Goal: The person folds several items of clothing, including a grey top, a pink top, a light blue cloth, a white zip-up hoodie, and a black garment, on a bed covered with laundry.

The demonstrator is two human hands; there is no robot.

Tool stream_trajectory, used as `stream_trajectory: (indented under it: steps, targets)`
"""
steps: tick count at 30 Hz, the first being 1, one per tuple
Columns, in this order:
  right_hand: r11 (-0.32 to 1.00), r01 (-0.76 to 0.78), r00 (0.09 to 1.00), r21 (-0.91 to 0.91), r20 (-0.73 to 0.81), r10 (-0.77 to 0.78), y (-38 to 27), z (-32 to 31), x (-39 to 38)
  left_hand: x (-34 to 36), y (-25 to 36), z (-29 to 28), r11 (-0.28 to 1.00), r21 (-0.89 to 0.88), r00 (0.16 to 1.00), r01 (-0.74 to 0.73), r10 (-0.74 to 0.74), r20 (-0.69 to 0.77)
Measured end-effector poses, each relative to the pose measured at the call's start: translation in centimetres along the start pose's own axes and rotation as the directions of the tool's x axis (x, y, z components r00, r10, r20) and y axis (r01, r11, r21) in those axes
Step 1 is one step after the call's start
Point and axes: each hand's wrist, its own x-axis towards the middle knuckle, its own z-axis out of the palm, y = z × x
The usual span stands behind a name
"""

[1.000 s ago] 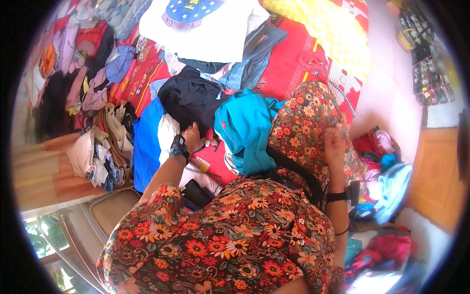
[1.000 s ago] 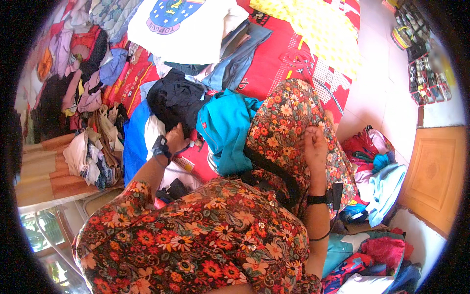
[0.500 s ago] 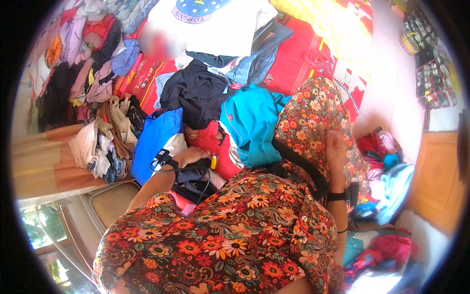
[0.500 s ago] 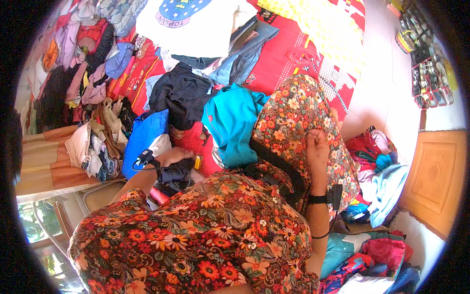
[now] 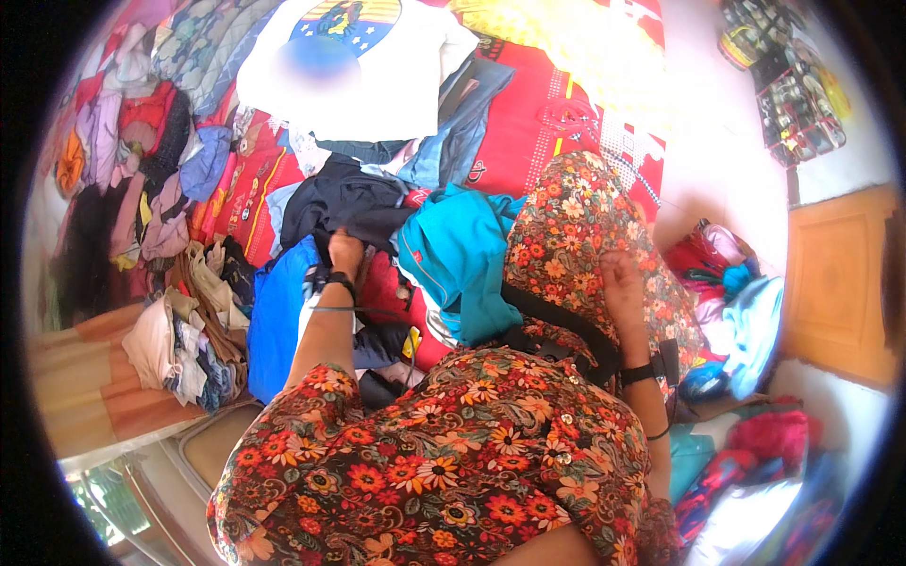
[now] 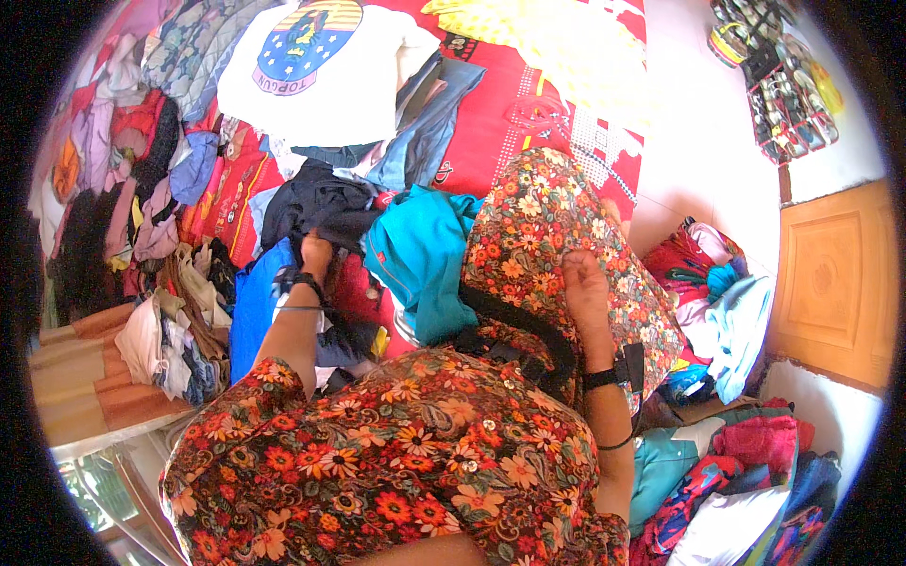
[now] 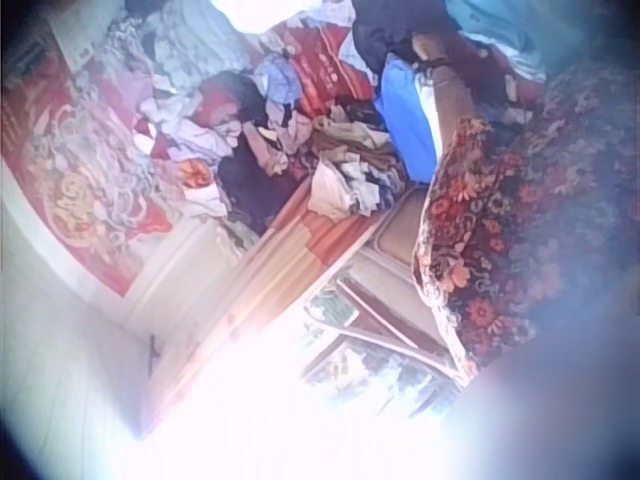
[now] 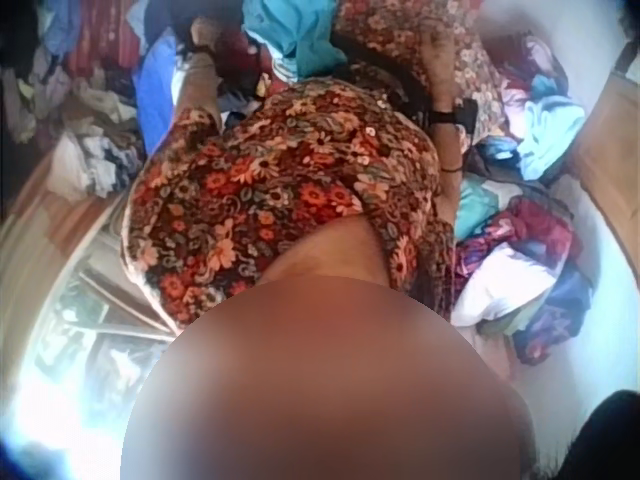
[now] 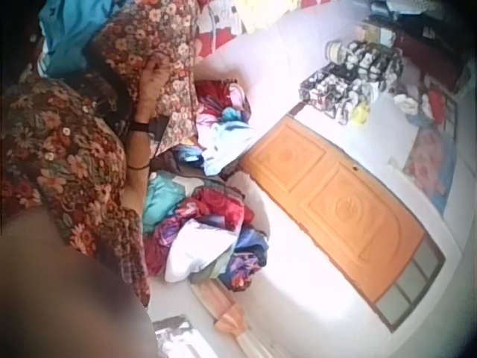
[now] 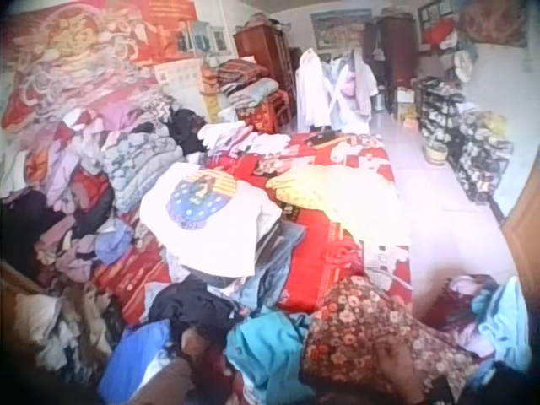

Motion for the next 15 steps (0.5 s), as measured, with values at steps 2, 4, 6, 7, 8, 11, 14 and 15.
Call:
stream_trajectory:
  steps: [2,4,6,7,8,11,14,15]
  targets:
    - [1.000,0.026,1.000,-0.011,-0.006,-0.026,0.5,0.1,0.0,1.9,1.2,-2.0,0.859,-0.490,0.980,0.150,-0.195,-0.042]
    - [0.995,0.064,0.998,-0.082,-0.001,-0.065,1.1,0.0,0.0,2.3,5.1,-6.8,0.531,-0.822,0.926,0.205,-0.376,-0.012]
    - [0.997,0.057,0.998,-0.054,0.011,-0.056,1.5,-0.1,0.2,0.5,11.2,-11.6,0.310,-0.949,0.995,0.053,-0.099,0.024]
    - [1.000,0.025,0.999,0.014,0.027,-0.026,1.5,-0.1,0.3,-0.7,14.6,-13.7,0.264,-0.963,0.992,0.055,-0.127,0.021]
    - [0.999,0.044,0.999,-0.031,0.021,-0.044,1.3,0.0,0.4,-2.1,18.0,-15.2,0.194,-0.981,1.000,-0.003,0.008,-0.001]
    - [0.997,-0.037,0.997,-0.066,0.062,0.041,-0.7,0.2,0.3,-7.6,27.1,-16.0,0.082,-0.995,0.976,-0.048,0.216,-0.029]
    - [0.979,-0.121,0.978,-0.163,0.150,0.146,-4.9,0.5,-0.9,-13.4,34.9,-10.0,0.194,-0.974,0.976,-0.116,0.203,-0.076]
    - [0.985,-0.086,0.980,-0.151,0.166,0.111,-6.6,0.8,-1.5,-15.2,37.3,-7.6,0.157,-0.987,0.964,0.037,0.256,0.077]
